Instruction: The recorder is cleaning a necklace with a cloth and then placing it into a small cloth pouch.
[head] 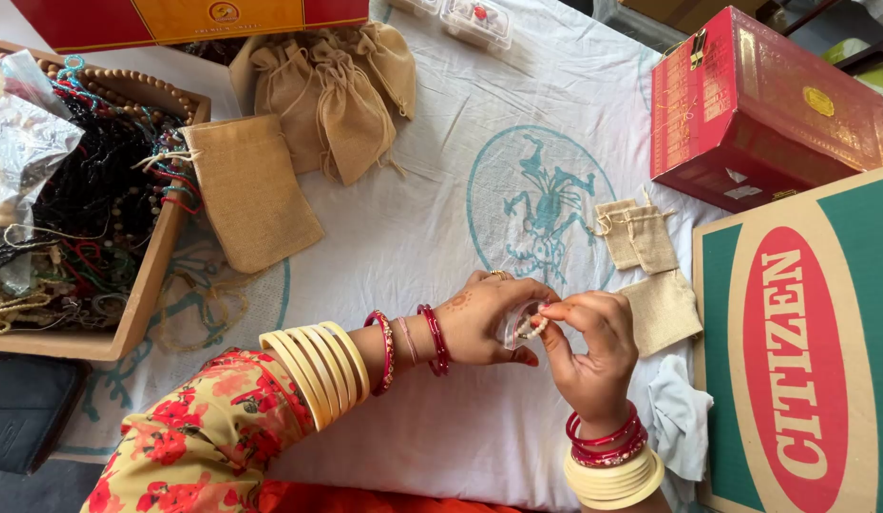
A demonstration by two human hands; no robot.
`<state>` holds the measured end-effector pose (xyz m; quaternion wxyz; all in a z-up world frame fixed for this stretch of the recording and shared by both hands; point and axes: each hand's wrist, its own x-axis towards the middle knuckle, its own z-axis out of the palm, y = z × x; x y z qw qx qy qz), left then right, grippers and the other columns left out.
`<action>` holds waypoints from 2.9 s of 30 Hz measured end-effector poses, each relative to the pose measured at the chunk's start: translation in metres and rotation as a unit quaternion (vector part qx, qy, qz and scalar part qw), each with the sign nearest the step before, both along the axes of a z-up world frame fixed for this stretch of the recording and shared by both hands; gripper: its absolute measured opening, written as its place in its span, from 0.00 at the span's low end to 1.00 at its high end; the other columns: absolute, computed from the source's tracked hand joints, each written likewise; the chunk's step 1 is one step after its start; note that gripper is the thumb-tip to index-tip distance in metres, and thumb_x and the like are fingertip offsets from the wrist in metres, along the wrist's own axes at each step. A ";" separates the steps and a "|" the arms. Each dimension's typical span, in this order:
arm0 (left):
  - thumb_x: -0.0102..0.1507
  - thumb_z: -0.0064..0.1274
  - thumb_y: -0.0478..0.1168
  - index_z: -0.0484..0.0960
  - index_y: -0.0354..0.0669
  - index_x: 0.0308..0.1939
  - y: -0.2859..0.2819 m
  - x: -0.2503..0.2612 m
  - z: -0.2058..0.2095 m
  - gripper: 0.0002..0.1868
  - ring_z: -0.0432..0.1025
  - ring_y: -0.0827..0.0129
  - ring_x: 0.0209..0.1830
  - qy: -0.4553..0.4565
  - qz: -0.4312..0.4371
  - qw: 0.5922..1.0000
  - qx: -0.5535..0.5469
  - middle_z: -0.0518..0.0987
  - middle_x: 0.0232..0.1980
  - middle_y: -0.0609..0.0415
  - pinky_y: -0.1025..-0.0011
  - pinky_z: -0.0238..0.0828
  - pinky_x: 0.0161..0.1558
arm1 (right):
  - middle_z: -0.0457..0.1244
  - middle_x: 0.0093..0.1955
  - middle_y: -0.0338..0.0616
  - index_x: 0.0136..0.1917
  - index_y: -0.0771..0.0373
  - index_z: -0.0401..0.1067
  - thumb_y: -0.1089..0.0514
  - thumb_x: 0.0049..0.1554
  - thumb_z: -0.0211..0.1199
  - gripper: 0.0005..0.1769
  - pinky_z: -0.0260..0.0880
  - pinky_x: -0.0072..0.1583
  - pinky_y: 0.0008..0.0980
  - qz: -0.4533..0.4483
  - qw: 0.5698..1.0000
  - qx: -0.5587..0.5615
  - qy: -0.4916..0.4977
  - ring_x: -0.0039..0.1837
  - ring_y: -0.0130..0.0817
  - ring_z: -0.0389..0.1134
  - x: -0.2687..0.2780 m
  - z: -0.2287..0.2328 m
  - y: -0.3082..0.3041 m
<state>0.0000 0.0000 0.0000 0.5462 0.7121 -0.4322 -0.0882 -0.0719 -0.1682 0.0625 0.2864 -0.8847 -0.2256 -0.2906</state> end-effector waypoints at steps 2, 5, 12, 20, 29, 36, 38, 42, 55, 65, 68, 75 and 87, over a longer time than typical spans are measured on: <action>0.54 0.67 0.46 0.69 0.46 0.68 0.001 0.001 -0.005 0.39 0.76 0.59 0.60 0.055 -0.036 0.997 -0.036 0.81 0.56 0.51 0.56 0.68 0.62 | 0.66 0.49 0.40 0.50 0.61 0.74 0.69 0.51 0.72 0.14 0.70 0.56 0.34 0.000 1.000 0.006 0.009 0.54 0.36 0.67 -0.001 -0.001 -0.004; 0.59 0.60 0.39 0.60 0.44 0.76 -0.002 0.006 -0.016 0.42 0.75 0.60 0.64 0.204 -0.146 0.960 -0.124 0.77 0.62 0.47 0.60 0.74 0.64 | 0.66 0.46 0.37 0.51 0.62 0.72 0.68 0.51 0.67 0.14 0.69 0.57 0.33 0.036 0.998 0.032 0.036 0.54 0.36 0.67 0.001 0.006 -0.005; 0.62 0.52 0.27 0.53 0.46 0.80 0.012 0.012 0.005 0.43 0.68 0.65 0.67 0.417 -0.238 0.866 -0.138 0.69 0.71 0.47 0.65 0.70 0.62 | 0.68 0.44 0.34 0.50 0.56 0.75 0.57 0.51 0.73 0.14 0.60 0.59 0.35 0.031 0.998 -0.060 -0.017 0.54 0.34 0.61 0.007 -0.015 -0.014; 0.66 0.50 0.26 0.76 0.38 0.67 -0.022 0.028 -0.069 0.24 0.79 0.71 0.52 0.379 -0.164 0.901 -0.132 0.83 0.55 0.52 0.70 0.79 0.53 | 0.61 0.51 0.33 0.55 0.62 0.72 0.55 0.56 0.70 0.16 0.64 0.58 0.24 -0.027 0.972 0.212 0.095 0.54 0.24 0.60 0.021 0.002 -0.007; 0.66 0.54 0.33 0.77 0.41 0.63 -0.011 0.034 -0.041 0.20 0.80 0.73 0.46 0.401 -0.073 0.912 -0.052 0.85 0.48 0.55 0.73 0.80 0.44 | 0.64 0.37 0.36 0.48 0.68 0.74 0.63 0.60 0.67 0.06 0.55 0.39 0.19 0.001 0.840 0.464 0.281 0.36 0.19 0.57 0.034 -0.059 -0.068; 0.65 0.55 0.33 0.78 0.38 0.59 -0.013 0.036 -0.050 0.17 0.82 0.73 0.40 0.389 -0.067 0.917 -0.049 0.85 0.45 0.53 0.75 0.83 0.41 | 0.65 0.39 0.35 0.46 0.67 0.73 0.63 0.58 0.66 0.05 0.53 0.38 0.19 -0.047 0.812 0.480 0.327 0.37 0.18 0.57 0.039 -0.049 -0.064; 0.65 0.56 0.34 0.80 0.37 0.57 -0.012 0.030 -0.049 0.16 0.81 0.73 0.38 0.355 -0.067 0.932 -0.029 0.85 0.43 0.52 0.74 0.82 0.39 | 0.66 0.40 0.34 0.48 0.65 0.74 0.62 0.58 0.64 0.05 0.55 0.39 0.18 -0.036 0.810 0.475 0.343 0.38 0.18 0.59 0.039 -0.047 -0.058; 0.65 0.58 0.39 0.81 0.36 0.54 -0.005 0.016 -0.016 0.15 0.80 0.75 0.34 0.317 -0.054 0.946 0.025 0.85 0.38 0.53 0.72 0.80 0.34 | 0.63 0.39 0.34 0.48 0.66 0.75 0.62 0.62 0.68 0.05 0.55 0.42 0.18 0.038 0.812 0.484 0.325 0.39 0.17 0.58 0.041 -0.078 -0.073; 0.68 0.50 0.46 0.85 0.47 0.53 0.003 0.034 -0.016 0.14 0.79 0.70 0.31 0.223 0.210 0.951 0.053 0.86 0.37 0.52 0.71 0.75 0.37 | 0.65 0.39 0.35 0.54 0.65 0.76 0.57 0.57 0.71 0.13 0.57 0.39 0.20 0.003 0.820 0.422 0.386 0.39 0.20 0.61 0.049 -0.066 -0.084; 0.68 0.54 0.39 0.82 0.37 0.48 0.015 0.051 -0.020 0.09 0.75 0.76 0.39 0.167 0.316 0.925 -0.129 0.78 0.45 0.55 0.75 0.74 0.44 | 0.66 0.62 0.52 0.64 0.64 0.74 0.65 0.54 0.67 0.24 0.62 0.65 0.47 -0.329 0.935 -0.111 0.072 0.64 0.54 0.64 0.069 -0.098 -0.174; 0.68 0.52 0.37 0.82 0.35 0.47 0.011 0.049 -0.028 0.09 0.74 0.78 0.37 0.212 0.289 0.923 -0.141 0.78 0.41 0.57 0.77 0.74 0.42 | 0.66 0.61 0.52 0.63 0.64 0.74 0.64 0.53 0.67 0.23 0.60 0.64 0.47 -0.343 0.929 -0.109 0.084 0.63 0.55 0.62 0.073 -0.098 -0.175; 0.67 0.51 0.36 0.83 0.37 0.47 0.006 0.047 -0.045 0.08 0.73 0.79 0.35 0.264 0.216 0.925 -0.170 0.81 0.36 0.59 0.77 0.74 0.40 | 0.69 0.53 0.47 0.52 0.62 0.76 0.64 0.58 0.64 0.07 0.64 0.64 0.46 -0.367 0.930 -0.018 -0.017 0.58 0.49 0.66 0.068 -0.085 -0.162; 0.68 0.53 0.35 0.79 0.38 0.55 -0.004 0.032 -0.043 0.12 0.77 0.74 0.46 0.288 0.125 0.924 -0.216 0.84 0.45 0.54 0.72 0.77 0.48 | 0.65 0.57 0.46 0.50 0.61 0.74 0.53 0.54 0.66 0.13 0.61 0.63 0.45 0.052 0.984 -0.136 -0.101 0.61 0.43 0.63 0.023 -0.023 -0.002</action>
